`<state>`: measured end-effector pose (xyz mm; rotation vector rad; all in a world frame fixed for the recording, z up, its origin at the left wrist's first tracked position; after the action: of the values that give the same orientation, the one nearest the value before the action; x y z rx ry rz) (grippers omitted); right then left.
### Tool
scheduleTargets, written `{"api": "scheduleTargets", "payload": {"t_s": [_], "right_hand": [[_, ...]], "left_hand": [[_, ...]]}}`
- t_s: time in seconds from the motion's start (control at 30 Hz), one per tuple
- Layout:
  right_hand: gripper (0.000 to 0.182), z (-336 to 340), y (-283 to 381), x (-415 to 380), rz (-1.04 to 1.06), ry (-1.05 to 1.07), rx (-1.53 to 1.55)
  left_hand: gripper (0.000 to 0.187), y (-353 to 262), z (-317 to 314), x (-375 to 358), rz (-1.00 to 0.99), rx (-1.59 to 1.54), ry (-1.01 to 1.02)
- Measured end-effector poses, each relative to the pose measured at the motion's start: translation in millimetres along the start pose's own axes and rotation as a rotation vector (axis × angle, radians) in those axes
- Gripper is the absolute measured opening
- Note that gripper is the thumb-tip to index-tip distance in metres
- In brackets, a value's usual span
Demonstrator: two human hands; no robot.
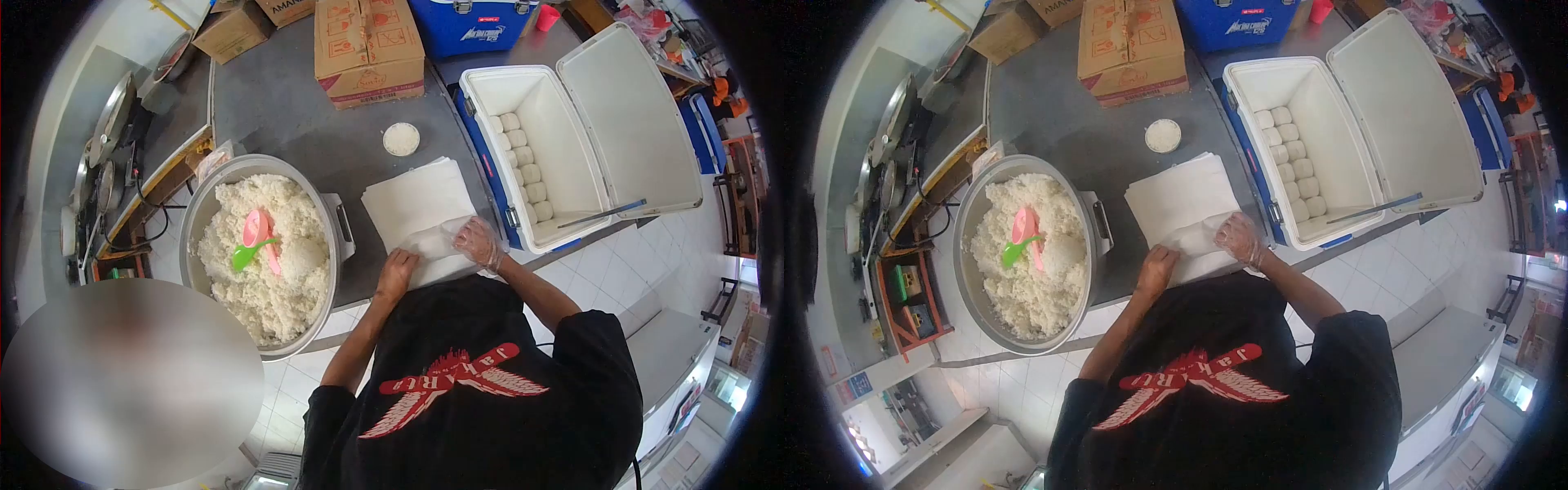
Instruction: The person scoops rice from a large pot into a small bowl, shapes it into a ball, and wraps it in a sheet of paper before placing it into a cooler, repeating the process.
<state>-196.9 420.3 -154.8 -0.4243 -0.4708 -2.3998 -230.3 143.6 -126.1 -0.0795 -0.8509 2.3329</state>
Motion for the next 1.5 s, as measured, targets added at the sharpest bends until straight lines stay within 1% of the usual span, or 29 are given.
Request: {"api": "scheduleTargets", "payload": {"t_s": [0.1,0.2,0.3,0.4,0.5,0.6,0.63,0.7,0.8,0.83,0.87,0.9,0.93,0.97,1.0,1.03,1.07,1.1,1.13,1.2,1.3,1.33,1.4,1.43,1.5], "right_hand": [[0.01,-14,-1,-6,0.009,0.023,0.026],[0.01,-9,3,-3,0.049,0.01,0.119],[0.013,-8,3,-10,-0.073,-0.024,0.302],[0.016,-13,1,-19,-0.119,-0.027,0.249],[0.016,-12,0,-23,-0.018,-0.028,0.229],[0.017,-28,1,-20,-0.004,0.063,0.294],[0.018,-26,2,-15,-0.046,0.141,0.296],[0.021,-10,10,-4,-0.142,0.292,0.297],[0.024,27,23,13,-0.242,0.341,0.564],[0.029,6,21,-5,-0.245,0.09,0.824],[0.031,-60,14,-38,-0.18,0.121,0.654],[0.03,-42,20,-19,-0.309,0.21,0.592],[0.03,-119,11,-52,-0.382,-0.035,0.69],[0.029,-93,14,-30,-0.493,0.127,0.619],[0.03,-109,7,-40,-0.174,-0.087,0.447],[0.035,-128,2,-54,0.102,-0.323,0.186],[0.039,-95,3,-43,0.048,-0.17,0.14],[0.042,-80,7,-36,-0.014,-0.06,0.125],[0.045,-66,12,-30,-0.072,0.055,0.102],[0.047,-70,15,-24,-0.195,0.202,0.104],[0.047,-32,24,-2,-0.478,0.163,0.405],[0.047,-6,34,9,-0.585,0.051,0.526],[0.044,-59,18,-7,-0.376,-0.032,0.23],[0.043,-99,7,-19,-0.271,-0.072,0.082],[0.036,-165,-12,-41,-0.356,-0.257,0.45]], "left_hand": [[0.019,3,-5,1,0.016,-0.01,-0.003],[0.02,5,-9,2,0.01,-0.038,-0.006],[0.026,8,-7,-3,0.042,-0.037,0.041],[0.031,10,2,-11,0.069,-0.034,0.064],[0.035,8,5,-9,0.026,-0.012,0.081],[0.036,13,-10,-6,0.013,0.013,0.117],[0.036,15,-16,-6,0.018,0.021,0.13],[0.037,-1,-1,-2,0.064,0.023,0.186],[0.042,-15,6,-2,0.088,0.05,0.218],[0.04,-12,7,-3,0.058,0.06,0.269],[0.038,-7,3,-2,-0.001,0.069,0.315],[0.03,-3,-8,-6,0.023,0.067,0.242],[0.022,6,-18,-10,0.037,0.059,0.169],[0.017,15,-27,-10,0.044,0.059,0.177],[0.013,15,-26,-6,-0.031,0.058,0.097],[0.01,19,-29,-4,-0.006,0.035,0.052],[0.009,10,-24,2,0.012,0.046,0.061],[0.009,3,-17,5,0.05,0.064,0.073],[0.009,4,-18,8,0.049,0.055,0.092],[0.012,2,-16,11,0.073,0.044,0.138],[0.018,-21,-11,17,0.514,-0.124,0.035],[0.026,-44,5,25,0.552,-0.103,0.02],[0.023,-17,-7,18,0.359,-0.024,0.043],[0.021,-6,-14,17,0.263,0.016,0.054],[0.017,-1,-20,22,0.358,0.016,0.114]]}}
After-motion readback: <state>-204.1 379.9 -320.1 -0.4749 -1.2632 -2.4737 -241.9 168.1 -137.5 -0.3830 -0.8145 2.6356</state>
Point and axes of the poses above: each hand's wrist, its own x-axis towards the middle knuckle, its own z-axis out of the back of the hand, y = z × x, the point moved 1 cm from there along x, towards the middle knuckle, and after that the axes turned 9 degrees about z, right-handed, at the moved point
